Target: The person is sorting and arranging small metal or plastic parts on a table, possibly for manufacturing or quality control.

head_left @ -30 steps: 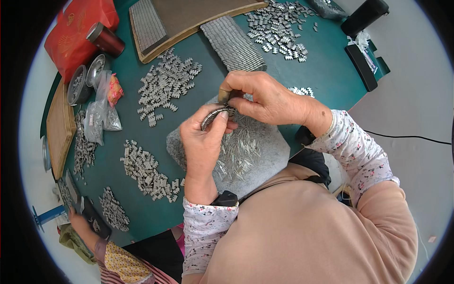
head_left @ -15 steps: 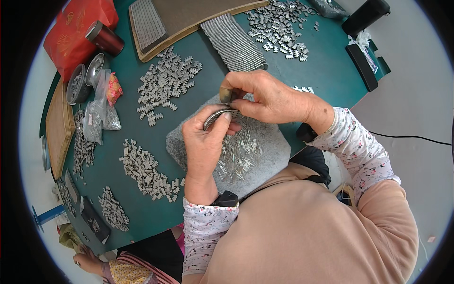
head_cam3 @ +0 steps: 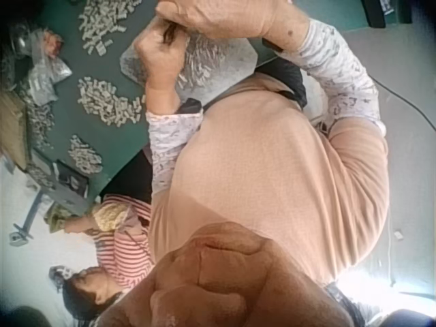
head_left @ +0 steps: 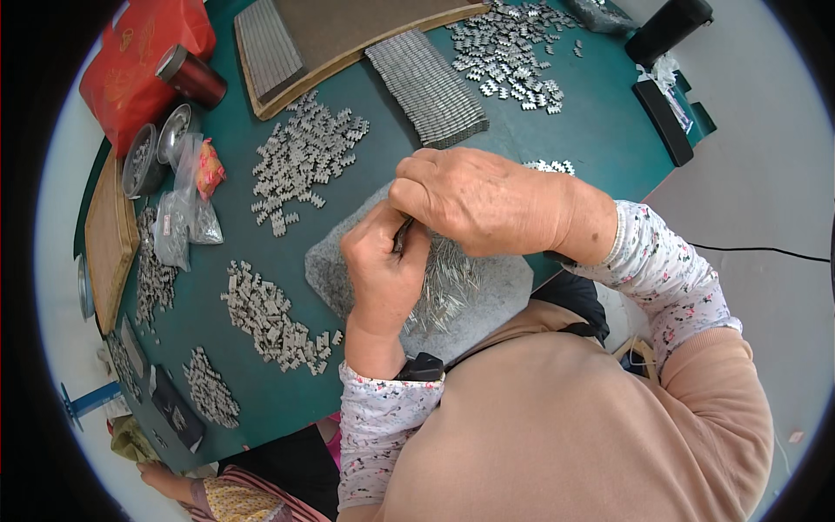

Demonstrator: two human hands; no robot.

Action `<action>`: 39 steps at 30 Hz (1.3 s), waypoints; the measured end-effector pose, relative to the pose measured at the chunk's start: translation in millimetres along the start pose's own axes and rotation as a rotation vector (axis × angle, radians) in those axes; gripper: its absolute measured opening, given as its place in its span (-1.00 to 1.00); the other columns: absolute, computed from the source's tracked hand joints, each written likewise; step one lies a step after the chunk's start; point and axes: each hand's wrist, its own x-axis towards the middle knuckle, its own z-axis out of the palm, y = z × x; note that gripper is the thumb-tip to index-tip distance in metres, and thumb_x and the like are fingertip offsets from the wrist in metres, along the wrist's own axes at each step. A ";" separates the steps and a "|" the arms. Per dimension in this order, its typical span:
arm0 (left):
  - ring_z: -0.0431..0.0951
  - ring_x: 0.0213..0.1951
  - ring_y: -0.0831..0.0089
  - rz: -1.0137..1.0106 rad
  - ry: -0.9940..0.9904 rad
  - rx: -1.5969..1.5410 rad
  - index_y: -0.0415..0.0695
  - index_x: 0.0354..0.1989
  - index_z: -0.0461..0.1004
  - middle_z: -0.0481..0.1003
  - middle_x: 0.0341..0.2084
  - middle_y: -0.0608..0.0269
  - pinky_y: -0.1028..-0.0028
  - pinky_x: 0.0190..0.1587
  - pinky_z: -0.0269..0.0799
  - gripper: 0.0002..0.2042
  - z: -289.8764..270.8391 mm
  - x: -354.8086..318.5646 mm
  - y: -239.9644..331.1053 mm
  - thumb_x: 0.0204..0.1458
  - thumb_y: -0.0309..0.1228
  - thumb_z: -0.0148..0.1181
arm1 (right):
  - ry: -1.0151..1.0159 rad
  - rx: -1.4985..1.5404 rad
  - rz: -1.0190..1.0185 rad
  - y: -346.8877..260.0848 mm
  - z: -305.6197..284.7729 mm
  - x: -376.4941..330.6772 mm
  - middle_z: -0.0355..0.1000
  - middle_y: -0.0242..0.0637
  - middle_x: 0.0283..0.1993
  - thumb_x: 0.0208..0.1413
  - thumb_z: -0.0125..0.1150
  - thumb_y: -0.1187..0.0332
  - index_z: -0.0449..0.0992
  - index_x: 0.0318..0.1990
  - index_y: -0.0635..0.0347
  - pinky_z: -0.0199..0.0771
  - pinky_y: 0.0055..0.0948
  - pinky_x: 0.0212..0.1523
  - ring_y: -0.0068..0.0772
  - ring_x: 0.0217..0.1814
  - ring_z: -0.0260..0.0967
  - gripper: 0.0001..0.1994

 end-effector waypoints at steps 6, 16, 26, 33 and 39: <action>0.51 -0.55 0.57 -0.474 0.007 -0.433 -0.36 -0.42 0.51 0.53 -0.57 0.24 0.60 -0.47 0.42 -0.96 1.4 4.8 18.6 0.00 -0.66 0.13 | 0.195 0.134 0.208 0.1 8.9 -12.3 0.30 -0.11 -0.40 -0.11 0.22 0.60 0.34 -0.27 0.34 0.43 -0.21 -0.39 -0.02 -0.35 0.37 -0.78; 0.53 -0.52 0.51 -0.679 0.033 -0.891 -0.40 -0.33 0.54 0.54 -0.49 0.19 0.57 -0.49 0.41 -0.91 -7.6 0.8 13.1 0.04 -0.63 0.14 | 0.445 0.020 0.125 -22.0 29.9 -27.8 0.29 -0.20 -0.27 -0.18 0.36 0.44 0.40 -0.10 0.28 0.44 -0.25 -0.30 -0.13 -0.25 0.34 -0.58; 0.35 -0.66 0.57 -0.709 -0.002 -0.903 -0.27 -0.33 0.50 0.43 -0.58 0.30 0.62 -0.67 0.18 -0.91 -6.1 0.2 12.4 0.08 -0.49 0.22 | 0.385 0.247 0.157 -11.0 15.1 -35.4 0.35 -0.16 -0.28 -0.10 0.34 0.35 0.49 -0.22 0.26 0.43 -0.23 -0.23 -0.07 -0.21 0.37 -0.72; 0.31 -0.72 0.53 -0.724 0.133 -0.910 -0.29 -0.36 0.47 0.39 -0.63 0.24 0.62 -0.72 0.12 -0.89 -7.8 -0.1 13.1 0.04 -0.50 0.24 | 0.147 -0.422 0.642 75.1 -43.6 -83.3 0.44 -0.16 -0.32 -0.04 0.25 0.40 0.58 -0.35 0.19 0.48 -0.17 -0.15 -0.08 -0.14 0.44 -0.90; 0.36 -0.71 0.50 -0.712 0.192 -0.845 -0.35 -0.33 0.50 0.42 -0.64 0.21 0.57 -0.71 0.16 -0.83 -10.9 0.6 15.3 0.01 -0.47 0.28 | 0.069 -0.474 0.615 98.8 -30.0 -91.4 0.43 -0.13 -0.30 -0.04 0.22 0.43 0.54 -0.39 0.24 0.46 -0.18 -0.13 -0.07 -0.10 0.42 -0.92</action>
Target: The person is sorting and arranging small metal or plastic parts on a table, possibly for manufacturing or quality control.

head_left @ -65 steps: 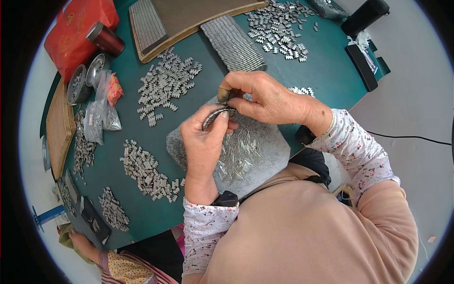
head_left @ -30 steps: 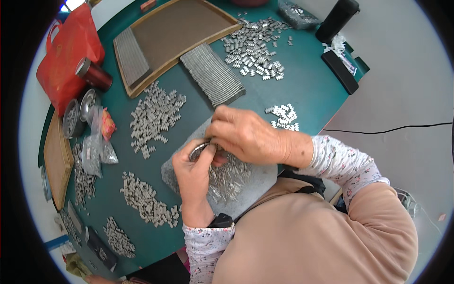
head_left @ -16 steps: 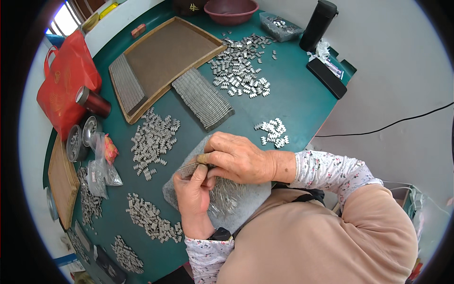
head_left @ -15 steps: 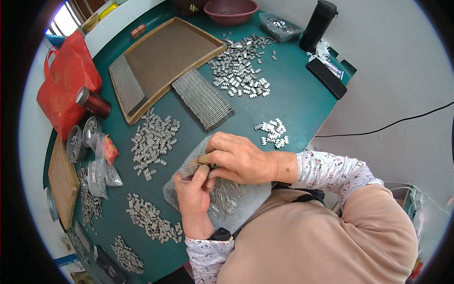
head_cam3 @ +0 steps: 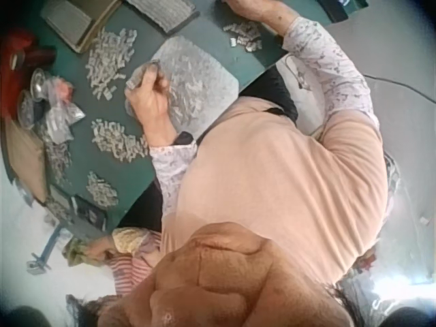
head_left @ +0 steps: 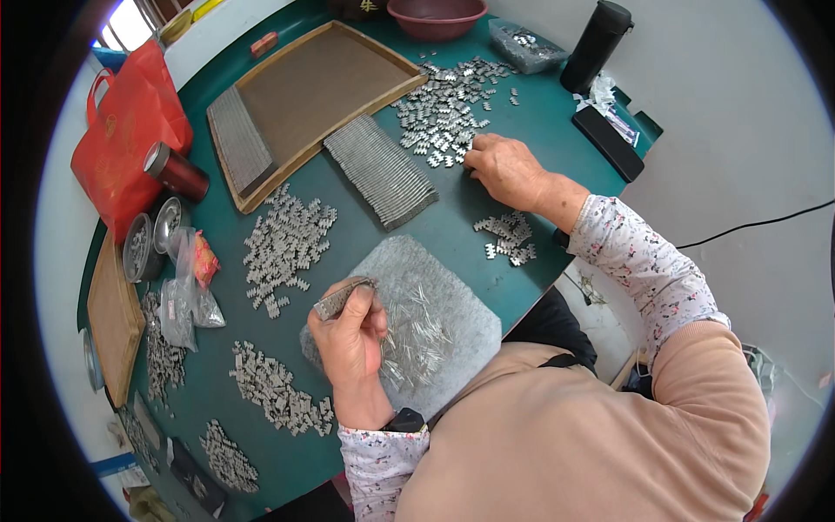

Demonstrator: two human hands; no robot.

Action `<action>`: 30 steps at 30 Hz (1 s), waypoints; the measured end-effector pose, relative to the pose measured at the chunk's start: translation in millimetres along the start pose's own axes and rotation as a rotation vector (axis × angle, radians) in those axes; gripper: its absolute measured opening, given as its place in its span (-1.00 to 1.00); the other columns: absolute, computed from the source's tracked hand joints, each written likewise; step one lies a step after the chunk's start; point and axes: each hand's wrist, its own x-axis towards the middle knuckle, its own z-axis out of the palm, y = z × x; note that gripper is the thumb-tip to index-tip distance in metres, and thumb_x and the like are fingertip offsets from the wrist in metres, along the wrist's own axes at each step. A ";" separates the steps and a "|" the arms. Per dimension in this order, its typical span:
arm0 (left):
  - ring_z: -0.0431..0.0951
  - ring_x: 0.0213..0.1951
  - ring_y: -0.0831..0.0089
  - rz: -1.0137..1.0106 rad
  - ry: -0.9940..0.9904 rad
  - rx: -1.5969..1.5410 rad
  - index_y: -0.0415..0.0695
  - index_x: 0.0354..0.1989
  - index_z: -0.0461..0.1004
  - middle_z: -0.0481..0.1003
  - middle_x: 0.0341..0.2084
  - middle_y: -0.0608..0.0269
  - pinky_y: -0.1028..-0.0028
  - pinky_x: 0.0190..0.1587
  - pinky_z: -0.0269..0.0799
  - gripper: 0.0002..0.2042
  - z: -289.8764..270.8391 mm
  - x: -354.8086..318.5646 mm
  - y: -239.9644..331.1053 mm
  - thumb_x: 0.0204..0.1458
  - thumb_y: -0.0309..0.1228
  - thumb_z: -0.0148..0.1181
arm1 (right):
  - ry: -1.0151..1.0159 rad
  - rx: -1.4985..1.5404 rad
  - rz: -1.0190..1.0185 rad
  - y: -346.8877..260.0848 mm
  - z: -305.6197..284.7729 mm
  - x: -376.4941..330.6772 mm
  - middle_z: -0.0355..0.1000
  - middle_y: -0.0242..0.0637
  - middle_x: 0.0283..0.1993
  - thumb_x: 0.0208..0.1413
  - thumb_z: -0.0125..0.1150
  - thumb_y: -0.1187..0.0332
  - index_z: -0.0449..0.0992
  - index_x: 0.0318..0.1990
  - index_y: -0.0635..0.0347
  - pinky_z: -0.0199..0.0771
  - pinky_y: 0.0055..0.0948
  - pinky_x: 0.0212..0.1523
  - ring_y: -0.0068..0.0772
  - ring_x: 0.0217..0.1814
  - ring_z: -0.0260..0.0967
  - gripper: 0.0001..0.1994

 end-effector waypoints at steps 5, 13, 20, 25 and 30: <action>0.40 -0.70 0.45 -0.026 0.056 -0.009 -0.38 -0.31 0.52 0.45 -0.64 0.18 0.52 -0.68 0.23 -0.81 0.7 4.1 -1.3 0.02 -0.47 0.29 | -0.067 0.005 0.010 -3.4 -7.6 1.4 0.43 -0.11 -0.28 -0.04 0.24 0.44 0.52 -0.36 0.25 0.45 -0.18 -0.13 -0.05 -0.11 0.42 -0.90; 0.48 -0.63 0.41 -0.016 0.010 -0.166 -0.32 -0.32 0.48 0.51 -0.57 0.09 0.48 -0.61 0.35 -0.78 -2.8 8.1 -3.1 0.15 -0.35 0.16 | -0.163 0.099 0.105 -0.7 -6.6 -1.2 0.45 -0.05 -0.21 -0.02 0.31 0.40 0.48 -0.29 0.31 0.42 -0.15 -0.07 0.03 -0.12 0.43 -0.80; 0.49 -0.62 0.42 -0.014 -0.018 -0.191 -0.30 -0.30 0.49 0.51 -0.57 0.10 0.49 -0.60 0.36 -0.81 -4.5 8.9 -5.1 0.15 -0.38 0.16 | -0.065 0.228 -0.160 -53.4 -15.6 -11.9 0.36 -0.11 -0.31 -0.07 0.24 0.48 0.39 -0.36 0.25 0.43 -0.17 -0.21 0.00 -0.22 0.39 -0.85; 0.46 -0.64 0.46 0.017 -0.006 -0.105 -0.35 -0.29 0.53 0.51 -0.58 0.14 0.51 -0.61 0.33 -0.85 -3.3 7.7 -4.5 0.04 -0.51 0.26 | -0.059 0.345 -0.396 -90.0 -1.6 -21.4 0.33 -0.15 -0.30 -0.13 0.15 0.53 0.41 -0.37 0.27 0.42 -0.19 -0.20 -0.04 -0.19 0.36 -0.88; 0.44 -0.65 0.50 0.032 -0.014 -0.071 -0.37 -0.28 0.55 0.51 -0.60 0.18 0.54 -0.62 0.31 -0.85 -2.4 5.4 -3.3 -0.02 -0.56 0.29 | -0.060 0.395 -0.189 -95.0 -10.4 -28.7 0.37 -0.16 -0.28 -0.09 0.24 0.46 0.47 -0.37 0.24 0.42 -0.21 -0.18 -0.06 -0.18 0.36 -0.88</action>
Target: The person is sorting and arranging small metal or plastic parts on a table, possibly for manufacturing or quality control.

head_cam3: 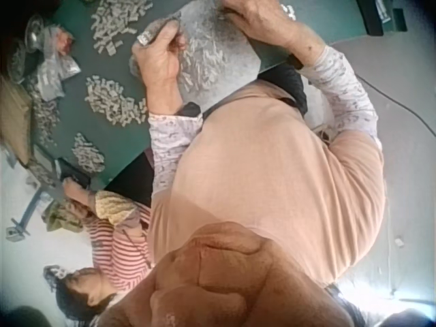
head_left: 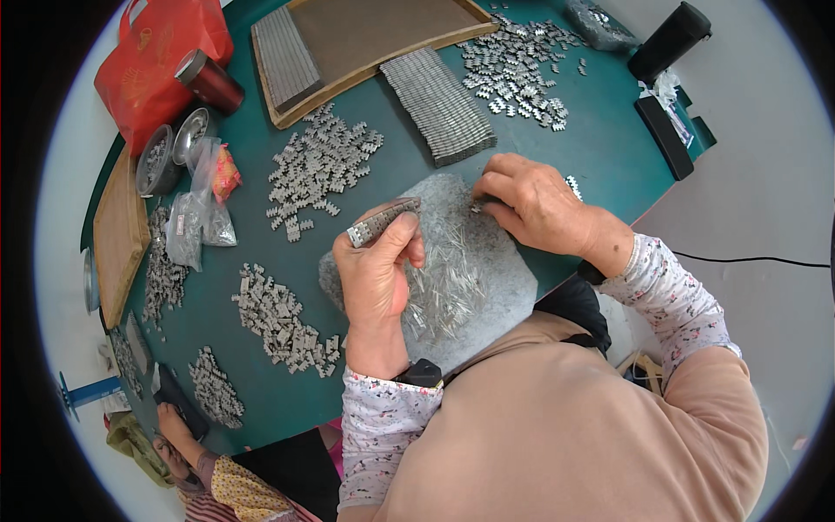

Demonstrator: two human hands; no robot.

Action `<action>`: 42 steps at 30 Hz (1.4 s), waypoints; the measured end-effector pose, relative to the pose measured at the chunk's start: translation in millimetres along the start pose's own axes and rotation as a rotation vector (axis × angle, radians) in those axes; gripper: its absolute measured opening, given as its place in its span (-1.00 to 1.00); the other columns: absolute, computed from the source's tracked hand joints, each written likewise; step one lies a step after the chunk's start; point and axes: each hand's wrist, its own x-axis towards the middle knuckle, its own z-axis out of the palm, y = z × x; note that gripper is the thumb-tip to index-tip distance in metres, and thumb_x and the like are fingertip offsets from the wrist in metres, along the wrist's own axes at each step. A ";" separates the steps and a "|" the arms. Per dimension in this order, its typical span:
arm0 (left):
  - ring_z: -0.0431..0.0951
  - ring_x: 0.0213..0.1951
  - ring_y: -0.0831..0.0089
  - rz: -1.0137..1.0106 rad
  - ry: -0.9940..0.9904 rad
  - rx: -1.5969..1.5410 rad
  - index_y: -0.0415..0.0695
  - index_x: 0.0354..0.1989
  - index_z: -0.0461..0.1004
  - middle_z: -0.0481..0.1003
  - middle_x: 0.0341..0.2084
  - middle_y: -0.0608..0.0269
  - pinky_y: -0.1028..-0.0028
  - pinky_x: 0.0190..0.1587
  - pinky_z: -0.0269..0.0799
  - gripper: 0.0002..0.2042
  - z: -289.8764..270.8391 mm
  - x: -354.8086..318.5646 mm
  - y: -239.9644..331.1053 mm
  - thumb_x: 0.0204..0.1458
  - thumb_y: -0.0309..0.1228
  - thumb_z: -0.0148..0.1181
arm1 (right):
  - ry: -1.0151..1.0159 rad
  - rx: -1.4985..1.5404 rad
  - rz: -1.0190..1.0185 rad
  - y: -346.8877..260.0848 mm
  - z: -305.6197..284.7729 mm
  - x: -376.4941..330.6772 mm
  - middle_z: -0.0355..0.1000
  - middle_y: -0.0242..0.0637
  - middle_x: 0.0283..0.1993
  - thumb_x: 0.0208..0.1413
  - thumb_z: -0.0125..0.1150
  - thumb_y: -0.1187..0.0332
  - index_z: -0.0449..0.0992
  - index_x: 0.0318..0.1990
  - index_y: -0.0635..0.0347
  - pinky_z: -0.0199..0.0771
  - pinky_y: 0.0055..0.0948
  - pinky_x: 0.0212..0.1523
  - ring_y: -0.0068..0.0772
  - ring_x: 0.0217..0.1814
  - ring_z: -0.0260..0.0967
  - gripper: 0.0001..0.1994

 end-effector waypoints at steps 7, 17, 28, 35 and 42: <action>0.43 -0.65 0.53 0.031 0.000 0.080 -0.39 -0.31 0.56 0.50 -0.61 0.20 0.56 -0.61 0.30 -0.86 1.2 -0.4 -1.0 -0.03 -0.57 0.29 | -0.004 -0.192 0.105 -9.9 17.6 1.8 0.39 -0.16 -0.32 -0.09 0.27 0.43 0.45 -0.35 0.24 0.42 -0.18 -0.19 -0.05 -0.18 0.38 -0.85; 0.45 -0.64 0.55 0.032 -0.032 0.187 -0.35 -0.33 0.56 0.51 -0.60 0.24 0.60 -0.59 0.33 -0.87 2.5 -1.0 -3.7 -0.06 -0.57 0.31 | 0.130 0.408 0.111 -27.7 14.6 12.2 0.45 -0.17 -0.38 -0.04 0.17 0.57 0.43 -0.27 0.34 0.48 -0.39 -0.39 -0.32 -0.38 0.46 -0.85; 0.53 -0.59 0.52 0.048 -0.078 0.169 -0.34 -0.29 0.55 0.54 -0.55 0.20 0.61 -0.52 0.46 -0.88 4.6 -1.6 -5.2 0.02 -0.55 0.26 | 0.274 0.567 0.170 -41.3 24.2 13.6 0.44 -0.25 -0.45 -0.04 0.16 0.53 0.44 -0.26 0.37 0.47 -0.50 -0.34 -0.51 -0.41 0.42 -0.84; 0.56 -0.56 0.51 0.096 -0.129 0.278 -0.34 -0.31 0.56 0.56 -0.53 0.17 0.60 -0.51 0.47 -0.91 9.6 -3.1 -2.5 0.05 -0.56 0.22 | 0.286 0.533 0.131 -37.5 20.2 14.6 0.45 -0.21 -0.43 -0.05 0.19 0.55 0.45 -0.31 0.36 0.50 -0.45 -0.36 -0.40 -0.42 0.47 -0.87; 0.51 -0.60 0.45 0.065 -0.012 0.082 -0.33 -0.33 0.52 0.53 -0.57 0.15 0.52 -0.55 0.46 -0.90 -2.2 0.7 0.2 0.01 -0.55 0.20 | 0.129 0.419 0.134 -18.1 4.3 16.2 0.45 -0.18 -0.37 -0.06 0.25 0.54 0.54 -0.30 0.30 0.48 -0.37 -0.28 -0.26 -0.33 0.46 -0.87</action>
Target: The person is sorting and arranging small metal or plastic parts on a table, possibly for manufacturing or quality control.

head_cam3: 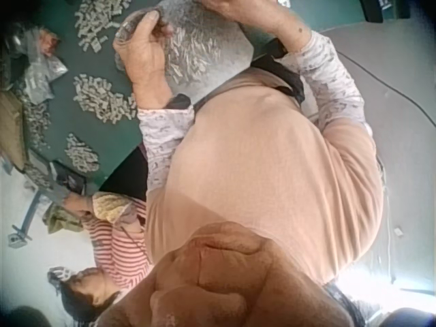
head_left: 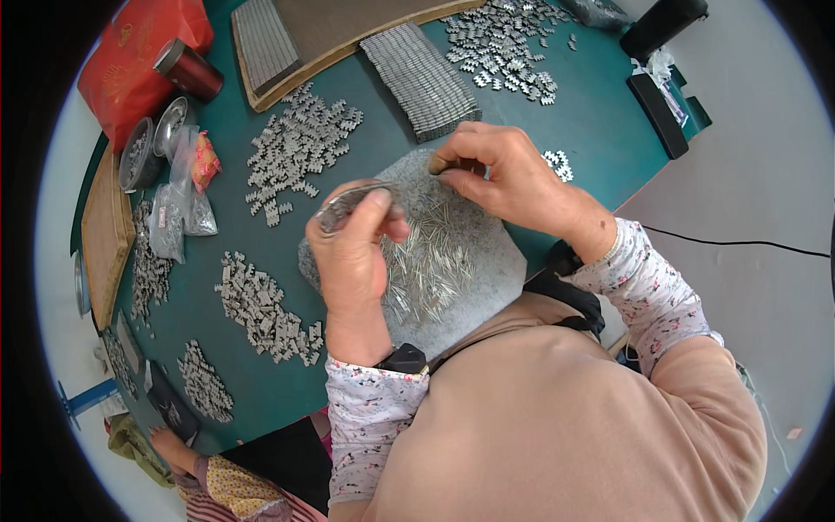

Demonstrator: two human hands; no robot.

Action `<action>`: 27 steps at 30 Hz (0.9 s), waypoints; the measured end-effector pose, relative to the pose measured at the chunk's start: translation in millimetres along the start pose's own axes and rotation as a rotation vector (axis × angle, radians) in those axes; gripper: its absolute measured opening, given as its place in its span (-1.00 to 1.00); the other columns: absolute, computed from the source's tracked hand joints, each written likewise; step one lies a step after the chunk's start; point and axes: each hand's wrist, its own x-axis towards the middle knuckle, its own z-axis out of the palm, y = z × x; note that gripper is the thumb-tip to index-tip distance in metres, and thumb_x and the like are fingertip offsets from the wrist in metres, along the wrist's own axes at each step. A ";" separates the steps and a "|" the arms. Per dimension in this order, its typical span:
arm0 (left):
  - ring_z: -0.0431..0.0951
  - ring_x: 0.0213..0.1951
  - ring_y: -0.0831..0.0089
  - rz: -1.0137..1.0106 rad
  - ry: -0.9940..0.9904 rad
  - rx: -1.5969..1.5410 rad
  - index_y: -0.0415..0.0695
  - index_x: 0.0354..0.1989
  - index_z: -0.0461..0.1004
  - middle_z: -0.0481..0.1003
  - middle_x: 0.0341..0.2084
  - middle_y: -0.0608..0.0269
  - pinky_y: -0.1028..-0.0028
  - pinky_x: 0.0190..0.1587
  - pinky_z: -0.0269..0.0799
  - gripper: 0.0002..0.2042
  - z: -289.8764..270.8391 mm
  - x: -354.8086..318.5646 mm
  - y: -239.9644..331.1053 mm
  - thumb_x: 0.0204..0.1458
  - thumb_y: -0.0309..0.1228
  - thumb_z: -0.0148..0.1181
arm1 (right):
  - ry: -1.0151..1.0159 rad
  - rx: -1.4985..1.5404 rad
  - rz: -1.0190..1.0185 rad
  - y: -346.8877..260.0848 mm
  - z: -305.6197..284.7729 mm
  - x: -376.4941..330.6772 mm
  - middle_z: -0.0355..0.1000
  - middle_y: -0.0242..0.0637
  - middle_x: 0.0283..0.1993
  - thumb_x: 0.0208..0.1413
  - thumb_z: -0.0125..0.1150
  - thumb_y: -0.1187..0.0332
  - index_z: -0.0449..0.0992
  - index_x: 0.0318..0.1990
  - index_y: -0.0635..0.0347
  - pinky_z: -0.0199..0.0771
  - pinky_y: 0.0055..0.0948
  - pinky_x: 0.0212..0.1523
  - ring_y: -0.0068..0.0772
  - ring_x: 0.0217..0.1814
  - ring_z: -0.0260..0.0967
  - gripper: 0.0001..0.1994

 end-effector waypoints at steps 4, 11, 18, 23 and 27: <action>0.54 -0.58 0.39 0.025 0.064 -0.043 -0.33 -0.32 0.52 0.53 -0.54 0.11 0.48 -0.54 0.50 -0.90 -4.1 1.5 0.3 0.03 -0.54 0.19 | -0.108 -0.355 -0.171 8.8 6.2 -0.8 0.42 -0.17 -0.37 -0.12 0.24 0.48 0.55 -0.38 0.26 0.45 -0.20 -0.25 -0.07 -0.24 0.42 -0.90; 0.61 -0.53 0.27 -0.016 0.038 0.006 -0.35 -0.32 0.50 0.55 -0.51 0.03 0.44 -0.48 0.54 -0.90 1.4 2.3 2.0 0.06 -0.55 0.18 | -0.266 -0.569 -0.359 13.1 17.3 0.9 0.35 -0.20 -0.37 -0.16 0.18 0.48 0.43 -0.46 0.28 0.44 -0.29 -0.24 -0.16 -0.21 0.36 -0.91; 0.62 -0.52 0.31 -0.006 -0.007 0.113 -0.36 -0.32 0.50 0.56 -0.50 0.05 0.47 -0.45 0.54 -0.89 1.2 1.9 0.9 0.06 -0.54 0.19 | -0.249 -0.558 -0.389 17.1 16.8 -1.2 0.40 -0.20 -0.37 -0.13 0.16 0.47 0.45 -0.36 0.29 0.45 -0.26 -0.27 -0.14 -0.22 0.40 -0.86; 0.62 -0.51 0.37 0.000 -0.067 0.191 -0.36 -0.33 0.53 0.56 -0.50 0.09 0.52 -0.45 0.53 -0.91 6.7 -1.4 1.0 0.05 -0.57 0.18 | -0.199 0.143 0.061 -1.1 1.3 -0.1 0.38 -0.19 -0.30 0.07 0.10 0.55 0.41 -0.25 0.34 0.40 -0.42 -0.25 -0.35 -0.28 0.38 -0.90; 0.62 -0.49 0.41 0.020 -0.143 0.221 -0.37 -0.33 0.53 0.55 -0.48 0.14 0.56 -0.44 0.54 -0.93 8.6 -3.3 -0.3 0.04 -0.64 0.16 | -0.164 0.340 0.083 0.2 -0.1 0.4 0.39 -0.24 -0.30 0.10 0.09 0.54 0.44 -0.19 0.35 0.39 -0.47 -0.24 -0.47 -0.28 0.34 -0.87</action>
